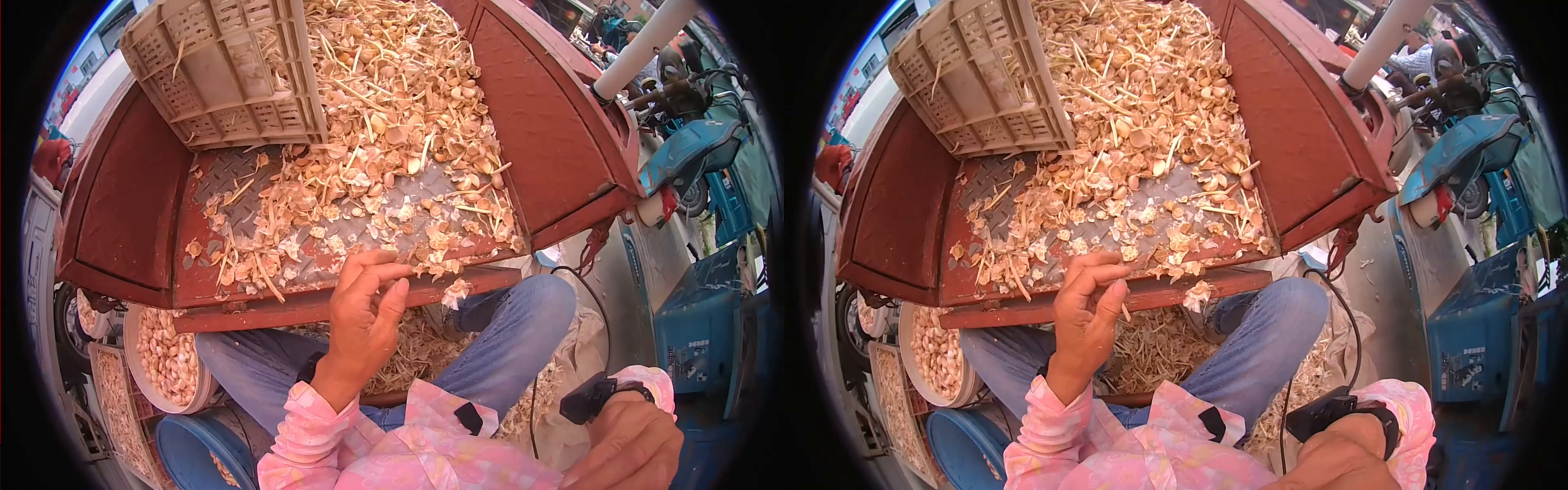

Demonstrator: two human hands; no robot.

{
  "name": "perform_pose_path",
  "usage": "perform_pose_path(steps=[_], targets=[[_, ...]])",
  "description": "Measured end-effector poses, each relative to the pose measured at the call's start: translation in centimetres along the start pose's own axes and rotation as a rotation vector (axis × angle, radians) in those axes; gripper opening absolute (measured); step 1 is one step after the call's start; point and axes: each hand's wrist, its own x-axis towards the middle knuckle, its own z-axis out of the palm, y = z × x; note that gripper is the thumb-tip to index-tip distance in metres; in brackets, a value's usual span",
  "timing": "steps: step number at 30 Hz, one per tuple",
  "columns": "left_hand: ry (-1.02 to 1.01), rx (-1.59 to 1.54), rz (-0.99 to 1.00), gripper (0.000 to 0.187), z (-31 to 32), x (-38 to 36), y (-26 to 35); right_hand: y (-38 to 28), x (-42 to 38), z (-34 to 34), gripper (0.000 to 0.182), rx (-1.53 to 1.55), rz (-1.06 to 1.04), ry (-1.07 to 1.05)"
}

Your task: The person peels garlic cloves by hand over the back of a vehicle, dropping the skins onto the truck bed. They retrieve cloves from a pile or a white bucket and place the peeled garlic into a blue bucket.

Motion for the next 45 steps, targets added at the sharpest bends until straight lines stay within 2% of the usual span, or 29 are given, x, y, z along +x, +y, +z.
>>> perform_pose_path(steps=[2, 6, 10, 12, 13, 14, 16, 17, 20, 22, 24, 25, 26, 28, 30, 33, 36, 37, 38, 40, 43, 45], targets=[[-0.108, -0.004, -0.010, 0.016, 1.1, -0.5, 1.0, -1.3, -0.1, 0.0, 0.014, -0.034, 0.014, 0.006], [-0.116, -0.124, 0.090, 0.013, 2.0, -1.7, 1.7, -3.4, -0.3, 0.5, 0.014, -0.064, 0.044, -0.009], [-0.394, -0.566, -0.294, 0.034, 1.0, -3.1, 4.7, -4.5, -0.5, 0.8, 0.017, -0.231, 0.074, -0.068], [-0.578, -0.885, -0.438, 0.048, 1.1, -3.6, 5.0, -3.0, -1.9, 2.0, 0.014, -0.348, 0.257, -0.023], [-0.638, -1.065, -0.515, 0.062, 1.1, -3.9, 5.0, -0.9, -2.4, 3.2, 0.019, -0.447, 0.259, 0.028], [-0.565, -1.174, -0.602, 0.063, 1.0, -4.5, 4.8, 1.6, -2.5, 4.8, 0.024, -0.540, 0.263, 0.078], [-0.402, -1.385, -0.772, 0.064, 0.4, -5.4, 4.4, 6.1, -2.5, 6.6, 0.025, -0.616, 0.264, -0.002], [-0.307, -1.433, -0.817, 0.053, -0.5, -5.4, 4.4, 7.8, -2.5, 7.5, 0.027, -0.560, 0.303, -0.051], [0.163, -1.206, -0.856, 0.037, -3.6, -5.5, 0.8, 11.8, -1.7, 9.0, 0.035, -0.416, 0.381, -0.142], [0.148, -1.528, -0.772, 0.028, -7.4, -5.4, -0.3, 14.1, -0.7, 8.9, 0.041, -0.342, 0.399, -0.110], [0.352, -1.468, -0.570, 0.026, -12.0, -5.7, -0.5, 19.3, -2.1, 6.9, 0.045, -0.397, 0.462, 0.096], [0.429, -1.390, -0.441, 0.026, -15.6, -6.5, -1.7, 22.4, -3.4, 4.7, 0.045, -0.557, 0.540, 0.195], [0.551, -1.200, -0.337, 0.026, -19.1, -7.5, -2.3, 24.8, -4.4, 1.9, 0.045, -0.559, 0.712, 0.318], [0.792, -0.892, -0.332, 0.024, -26.8, -10.1, -4.9, 30.2, -7.8, -3.8, 0.048, -0.765, 0.884, 0.497], [0.978, -0.687, -0.471, 0.022, -32.9, -12.5, -7.1, 33.4, -9.8, -7.4, 0.051, -0.869, 1.101, 0.605], [1.041, -0.604, -0.687, 0.020, -36.9, -14.1, -9.0, 36.0, -8.7, -7.0, 0.052, -0.772, 1.204, 0.497], [1.044, -0.485, -0.858, 0.018, -37.5, -13.8, -10.9, 37.3, -6.3, -5.1, 0.044, -0.356, 1.281, 0.452], [1.001, -0.495, -0.897, 0.016, -38.1, -14.1, -12.0, 35.9, -4.6, -3.7, 0.038, -0.281, 1.279, 0.367], [0.972, -0.401, -0.939, 0.015, -38.4, -14.4, -13.1, 36.6, -5.2, -3.0, 0.037, -0.476, 1.259, 0.275], [0.910, -0.212, -1.014, 0.015, -38.4, -14.3, -14.2, 34.0, -4.4, -1.8, 0.041, -0.162, 1.185, 0.339], [0.810, -0.007, -1.090, 0.015, -37.5, -13.9, -14.0, 30.4, -5.3, -1.7, 0.043, -0.152, 1.207, 0.348], [0.765, 0.067, -1.111, 0.016, -37.3, -13.9, -13.7, 29.3, -7.4, -2.5, 0.042, -0.430, 0.987, 0.362]])
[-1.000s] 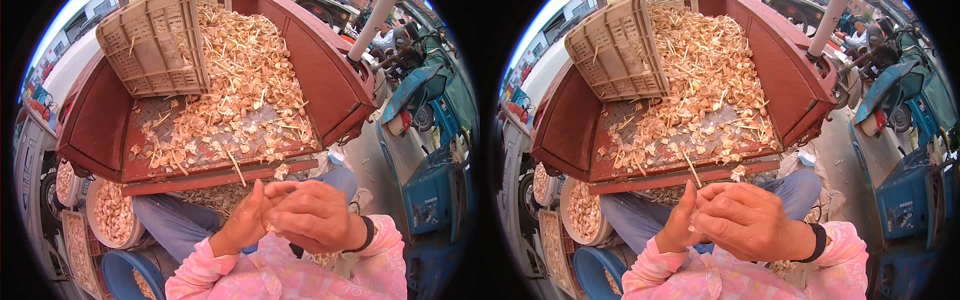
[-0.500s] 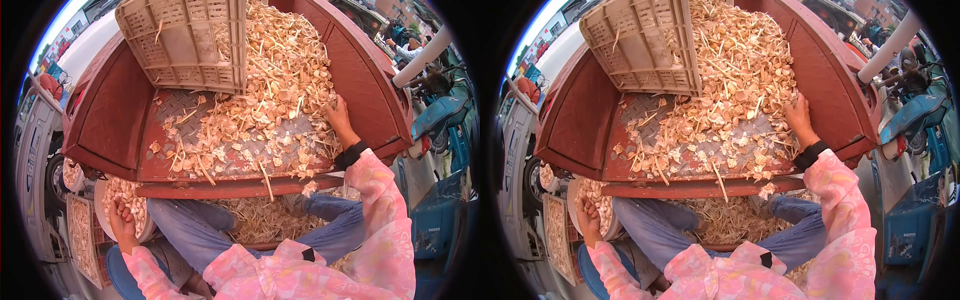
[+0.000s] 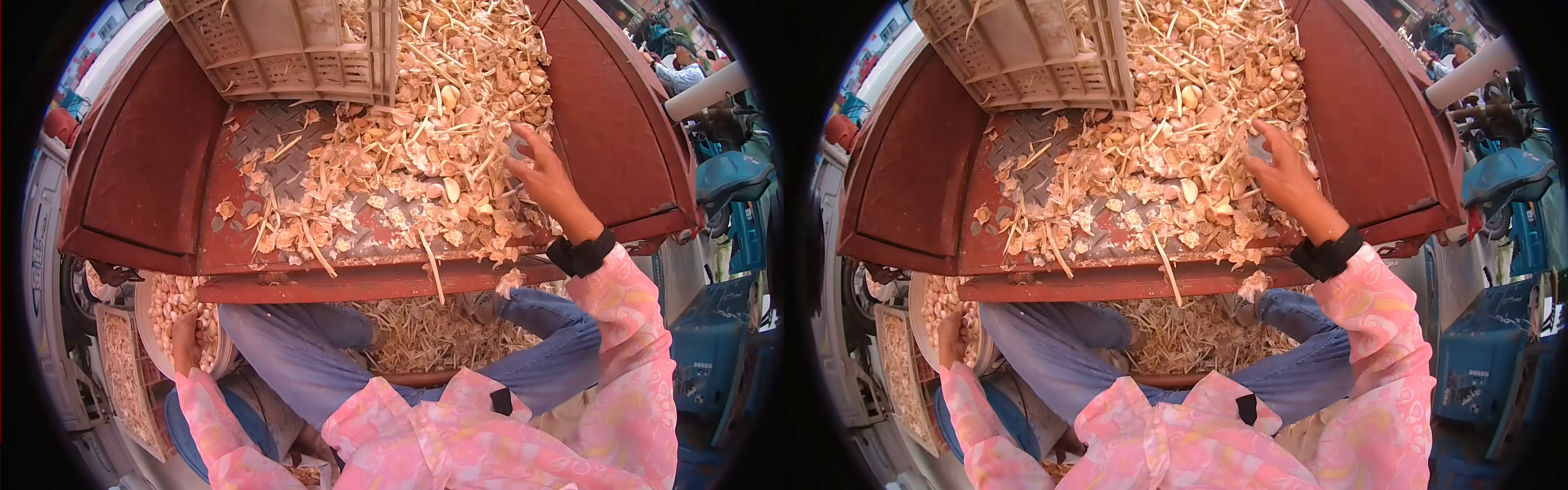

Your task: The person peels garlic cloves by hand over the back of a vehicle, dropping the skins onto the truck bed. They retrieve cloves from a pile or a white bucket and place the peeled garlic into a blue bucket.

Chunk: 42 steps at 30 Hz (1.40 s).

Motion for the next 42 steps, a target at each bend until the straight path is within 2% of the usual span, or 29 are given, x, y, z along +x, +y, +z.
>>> perform_pose_path(steps=[1, 2, 4, 6, 7, 8, 9, 11, 12, 14, 17, 18, 20, 23, 24, 25, 27, 28, 31, 32, 35, 36, 39, 40, 42], targets=[[0.001, -0.002, 0.023, 0.016, -0.3, 0.1, -0.1, 0.4, -0.6, -0.3, 0.042, -0.080, -0.123, 0.081], [0.004, -0.007, 0.047, 0.016, -0.6, 0.3, -0.3, 0.6, -1.5, -0.7, 0.031, 0.036, -0.117, 0.115], [0.037, 0.034, 0.126, 0.018, -0.8, -0.2, -0.5, 0.2, -3.4, -0.9, 0.023, 0.112, -0.080, -0.039], [0.129, 0.262, 0.319, 0.020, -1.3, 1.0, -1.7, -1.0, -5.3, -0.4, 0.011, 0.115, -0.079, -0.120], [0.172, 0.374, 0.420, 0.021, -1.6, 2.2, -2.6, -1.3, -5.7, 0.0, 0.013, 0.029, -0.194, -0.135], [0.164, 0.478, 0.643, 0.024, -2.2, 3.6, -3.9, -1.6, -5.9, 0.3, 0.015, -0.058, -0.312, -0.149], [0.235, 0.508, 0.759, 0.024, -1.3, 2.1, -2.9, -2.0, -6.1, 0.7, 0.016, -0.145, -0.430, -0.164], [0.383, 0.571, 0.986, 0.025, 3.0, -4.7, 1.1, -2.9, -6.4, 1.2, 0.018, -0.243, -0.418, -0.184], [0.390, 0.496, 0.963, 0.022, 4.6, -7.4, 2.7, -2.9, -6.3, 1.4, 0.018, -0.303, -0.418, -0.213], [0.219, 0.154, 0.994, 0.020, 9.7, -14.7, 5.5, -2.8, -5.8, 1.5, 0.013, -0.357, -0.433, -0.266], [-0.284, -0.109, 0.980, 0.019, 17.5, -23.0, 6.7, -2.5, -5.3, 1.6, 0.014, -0.250, -0.481, -0.208], [-0.425, -0.116, 0.972, 0.022, 20.2, -24.0, 6.4, -2.8, -5.4, 1.6, 0.015, -0.071, -0.341, -0.240], [-0.662, -0.098, 0.808, 0.033, 25.3, -26.4, 6.7, -3.7, -6.5, 1.6, 0.018, 0.283, -0.049, -0.301], [-0.981, -0.328, 0.496, 0.037, 30.9, -27.3, 5.4, -4.2, -8.6, 2.3, 0.022, 0.543, -0.109, -0.325], [-1.063, -0.406, 0.369, 0.036, 31.8, -27.3, 5.0, -4.4, -8.6, 2.4, 0.022, 0.273, -0.461, -0.200], [-1.142, -0.479, 0.235, 0.036, 32.4, -27.1, 4.6, -4.3, -8.9, 2.0, 0.021, 0.198, -0.443, -0.222], [-1.052, -0.435, 0.270, 0.031, 32.5, -26.4, 3.5, -3.9, -9.7, 1.5, 0.020, 0.055, -0.395, -0.260], [-1.002, -0.415, 0.285, 0.028, 32.4, -26.3, 3.1, -3.9, -9.9, 1.7, 0.015, 0.145, -0.380, -0.313], [-0.771, -0.141, 0.837, 0.022, 32.7, -26.6, 2.3, -5.5, -11.2, 1.1, 0.010, 0.350, 0.019, -0.474], [-0.697, -0.084, 1.079, 0.019, 33.4, -26.4, 1.7, -4.9, -11.2, 1.4, 0.010, 0.374, 0.019, -0.424], [-0.735, -0.033, 1.085, 0.020, 33.6, -27.6, 2.3, -3.9, -10.5, 0.6, 0.014, 0.343, 0.060, -0.424], [-0.795, -0.042, 0.983, 0.017, 33.2, -28.3, 3.3, -4.2, -10.3, 0.0, 0.021, 0.415, 0.166, -0.451], [-0.729, 0.041, 1.011, 0.017, 34.0, -27.3, 4.6, -3.2, -9.2, -1.1, 0.026, 0.259, 0.001, -0.596], [-0.665, 0.048, 1.113, 0.014, 34.8, -26.6, 5.2, -4.3, -8.7, -2.2, 0.028, 0.011, -0.034, -0.708], [-0.528, 0.216, 1.367, 0.015, 36.5, -26.6, 7.1, -2.5, -8.2, -1.7, 0.026, -0.264, -0.234, -0.328]])
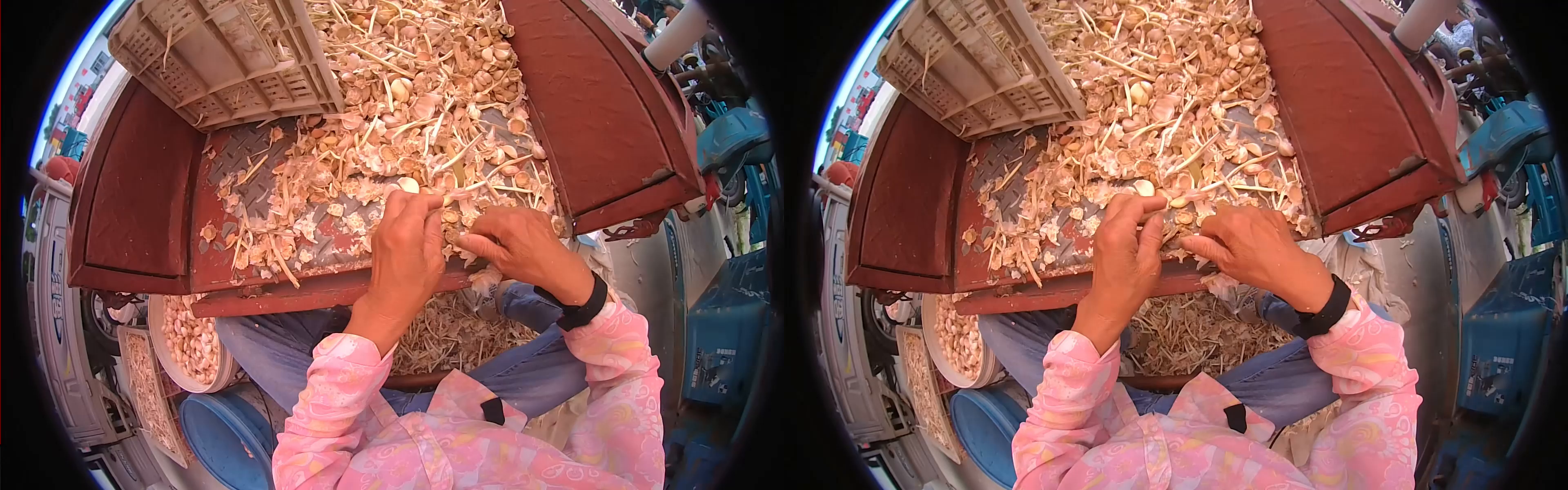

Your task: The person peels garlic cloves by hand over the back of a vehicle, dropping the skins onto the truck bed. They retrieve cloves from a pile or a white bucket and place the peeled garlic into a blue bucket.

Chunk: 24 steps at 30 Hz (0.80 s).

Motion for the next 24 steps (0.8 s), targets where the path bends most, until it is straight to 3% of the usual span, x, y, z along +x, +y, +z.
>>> perform_pose_path(steps=[1, 2, 5, 9, 13, 16, 20, 24], targets=[[0.001, 0.131, 0.086, 0.016, 0.4, 1.0, 0.2, 0.8, 0.2, 0.4, 0.025, -0.166, -0.046, 0.180], [-0.036, 0.233, 0.073, 0.012, 1.4, 1.8, 0.0, 1.5, 0.9, -0.1, 0.019, -0.108, 0.043, 0.236], [-0.194, 0.482, 0.049, 0.012, 3.6, 3.1, -1.5, 4.6, 2.2, -0.9, 0.011, -0.176, -0.004, 0.495], [-0.291, 0.527, 0.010, 0.013, 2.9, 3.4, -1.3, 5.4, 2.4, -0.2, 0.010, -0.151, 0.006, 0.257], [-0.218, 0.520, -0.016, 0.010, 0.7, 1.8, -2.0, 3.7, 2.2, 0.2, 0.009, -0.111, -0.028, 0.230], [-0.121, 0.400, 0.006, 0.015, -0.9, 0.9, -2.6, 5.1, 2.8, 0.3, 0.011, -0.146, -0.025, 0.280], [-0.082, -0.409, -0.425, 0.019, -2.0, 0.2, -1.6, 4.8, 4.6, 0.4, 0.008, -0.190, -0.084, 0.236], [-0.057, -0.842, -0.582, 0.018, -3.1, -0.3, -0.7, 3.8, 5.3, 0.1, 0.009, -0.286, -0.016, 0.072]])
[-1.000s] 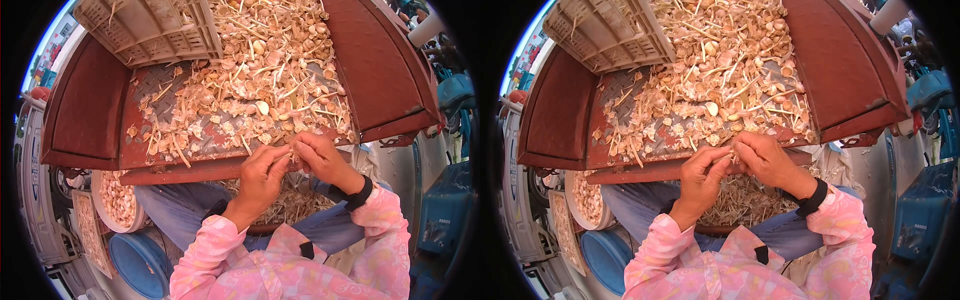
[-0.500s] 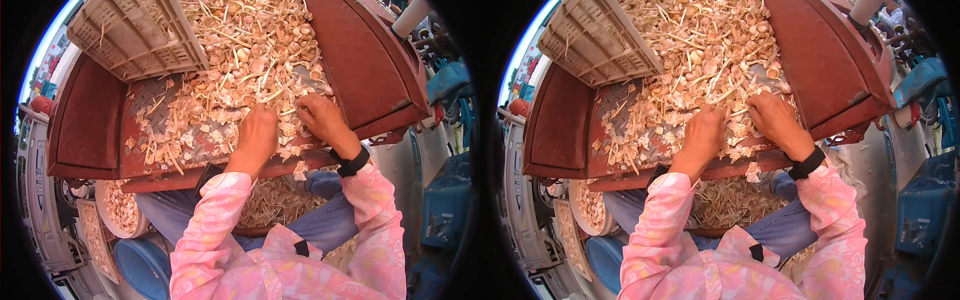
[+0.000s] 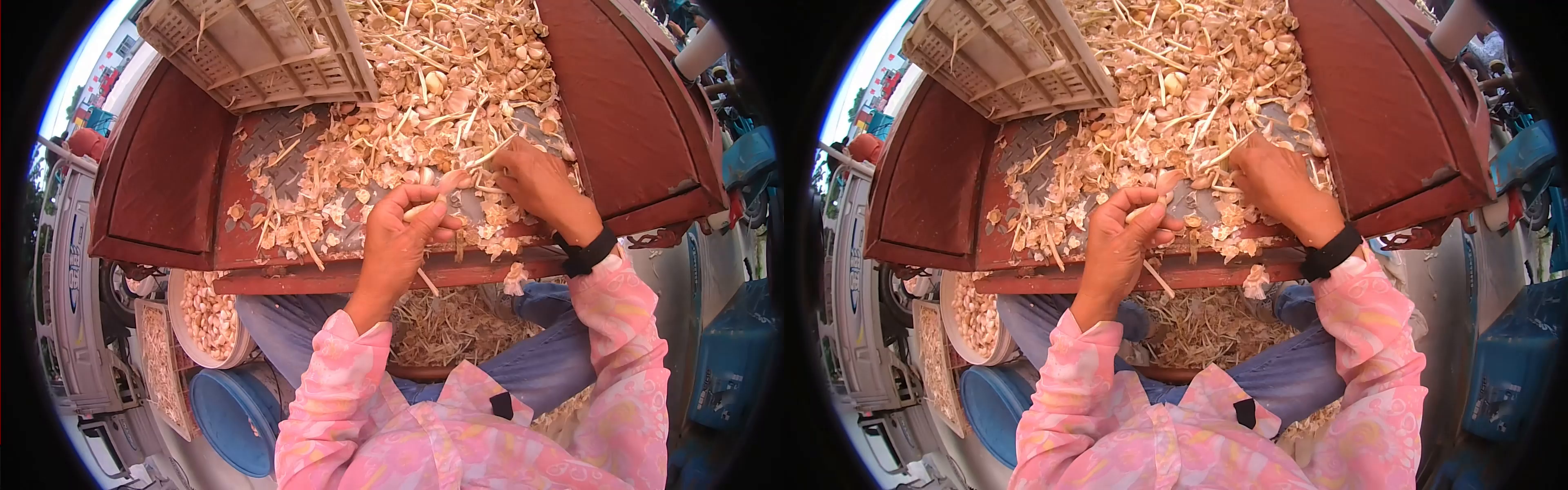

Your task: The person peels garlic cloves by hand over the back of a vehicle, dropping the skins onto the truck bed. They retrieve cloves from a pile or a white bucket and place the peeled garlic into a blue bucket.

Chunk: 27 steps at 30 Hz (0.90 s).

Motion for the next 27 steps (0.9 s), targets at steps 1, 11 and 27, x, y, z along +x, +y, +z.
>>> perform_pose_path(steps=[1, 11, 27], targets=[[0.003, -0.079, -0.002, 0.018, -0.1, -0.1, 0.0, 0.1, 0.0, -0.3, 0.009, -0.003, 0.006, -0.023], [0.111, -0.437, -0.040, 0.017, 1.5, -0.1, -1.5, -2.8, -1.3, -0.9, 0.016, 0.559, -0.041, 0.128], [0.161, -0.291, 0.010, 0.017, 2.3, 1.5, -3.1, -4.6, -1.8, 0.2, 0.020, 0.534, -0.256, 0.164]])
